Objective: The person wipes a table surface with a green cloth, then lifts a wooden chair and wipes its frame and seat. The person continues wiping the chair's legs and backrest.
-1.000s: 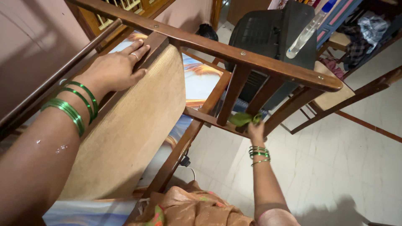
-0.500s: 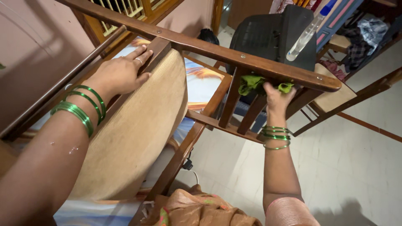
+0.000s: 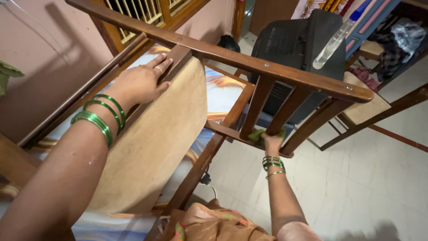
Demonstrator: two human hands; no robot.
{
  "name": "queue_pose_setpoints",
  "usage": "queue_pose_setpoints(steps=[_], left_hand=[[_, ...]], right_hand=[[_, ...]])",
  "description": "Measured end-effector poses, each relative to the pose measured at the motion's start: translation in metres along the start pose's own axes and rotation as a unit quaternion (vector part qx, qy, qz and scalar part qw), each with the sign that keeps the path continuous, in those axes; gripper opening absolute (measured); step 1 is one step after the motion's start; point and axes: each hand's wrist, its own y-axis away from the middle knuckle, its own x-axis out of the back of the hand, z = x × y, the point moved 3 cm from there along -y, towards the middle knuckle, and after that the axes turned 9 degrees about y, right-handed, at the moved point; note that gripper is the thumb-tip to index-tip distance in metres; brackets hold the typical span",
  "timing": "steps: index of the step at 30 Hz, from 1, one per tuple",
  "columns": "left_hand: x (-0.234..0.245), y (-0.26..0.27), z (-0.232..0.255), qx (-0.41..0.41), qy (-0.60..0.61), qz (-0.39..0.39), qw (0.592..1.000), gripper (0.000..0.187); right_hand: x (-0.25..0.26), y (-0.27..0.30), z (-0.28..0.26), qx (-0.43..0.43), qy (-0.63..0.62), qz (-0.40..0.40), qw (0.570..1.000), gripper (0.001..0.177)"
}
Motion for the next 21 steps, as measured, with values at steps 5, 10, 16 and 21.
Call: queue_pose_setpoints(steps=[5, 10, 16, 21], left_hand=[[0.007, 0.0, 0.005, 0.033, -0.006, -0.023, 0.999, 0.072], [0.011, 0.004, 0.006, 0.037, -0.019, -0.022, 0.999, 0.072], [0.005, 0.001, 0.001, 0.022, -0.043, -0.012, 0.999, 0.073], [0.006, 0.0, 0.002, 0.04, -0.062, -0.029, 0.997, 0.073]], right_hand=[[0.007, -0.041, -0.13, 0.028, -0.049, 0.053, 0.997, 0.045], [0.016, -0.033, -0.204, 0.183, -0.13, 0.087, 0.971, 0.057], [0.008, -0.032, -0.094, 0.205, 0.177, 0.144, 0.952, 0.06], [-0.005, -0.019, 0.017, 0.045, 0.427, 0.048, 0.902, 0.07]])
